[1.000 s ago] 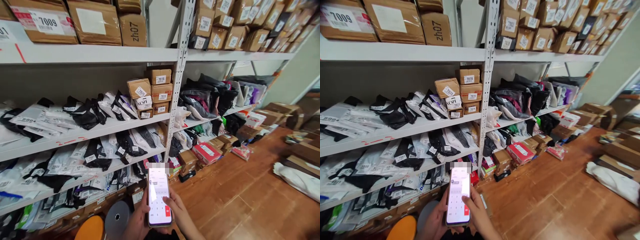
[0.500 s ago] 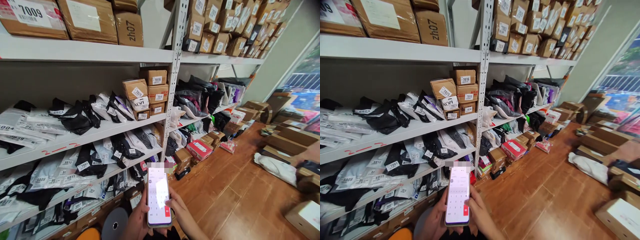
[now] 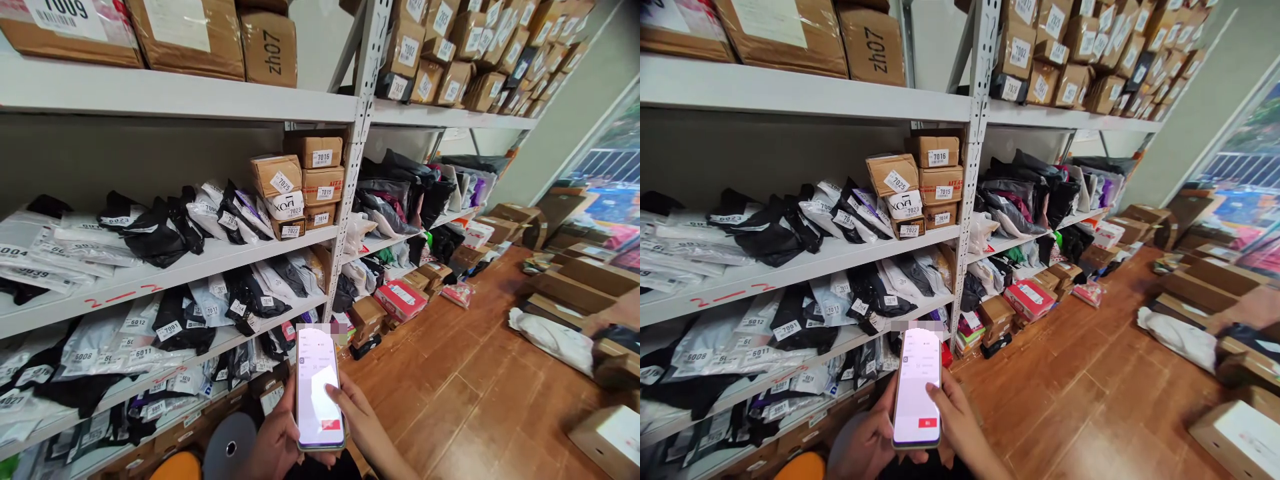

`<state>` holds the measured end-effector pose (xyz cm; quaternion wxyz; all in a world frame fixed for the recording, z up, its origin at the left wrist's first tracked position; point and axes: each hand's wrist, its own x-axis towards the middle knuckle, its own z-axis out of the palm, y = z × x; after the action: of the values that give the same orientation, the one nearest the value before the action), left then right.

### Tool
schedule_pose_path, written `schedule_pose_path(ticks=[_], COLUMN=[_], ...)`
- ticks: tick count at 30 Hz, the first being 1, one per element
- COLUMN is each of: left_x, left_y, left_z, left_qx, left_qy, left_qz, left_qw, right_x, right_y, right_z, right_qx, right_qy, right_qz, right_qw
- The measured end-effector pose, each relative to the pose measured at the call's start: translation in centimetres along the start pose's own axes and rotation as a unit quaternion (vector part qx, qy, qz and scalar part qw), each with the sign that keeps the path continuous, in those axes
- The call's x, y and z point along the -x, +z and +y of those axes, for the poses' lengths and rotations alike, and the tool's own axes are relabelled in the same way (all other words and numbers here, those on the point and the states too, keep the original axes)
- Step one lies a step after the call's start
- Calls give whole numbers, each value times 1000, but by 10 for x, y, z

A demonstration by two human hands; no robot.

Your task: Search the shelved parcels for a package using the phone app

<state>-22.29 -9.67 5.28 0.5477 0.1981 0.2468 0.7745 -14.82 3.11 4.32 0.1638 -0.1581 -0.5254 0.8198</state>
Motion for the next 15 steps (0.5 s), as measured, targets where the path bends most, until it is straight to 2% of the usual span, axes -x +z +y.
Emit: schedule_pose_path(ticks=[5, 7, 12, 15], left_x=[-1, -1, -3, -3], left_y=[-5, -7, -18, -28], left_z=[3, 4, 0, -3], left_qx=[-14, -25, -43, -73], left_qy=[-16, -17, -20, -30], left_qz=[7, 4, 11, 20], left_qw=[1000, 1000, 999, 997], right_x=[1, 1, -5, -12], right_y=[-3, -2, 6, 9], right_z=[0, -1, -9, -12], right_qx=[51, 42, 10, 14], right_qy=[-36, -35, 10, 3], right_qz=[-61, -61, 71, 107], right_qw=[996, 997, 997, 994])
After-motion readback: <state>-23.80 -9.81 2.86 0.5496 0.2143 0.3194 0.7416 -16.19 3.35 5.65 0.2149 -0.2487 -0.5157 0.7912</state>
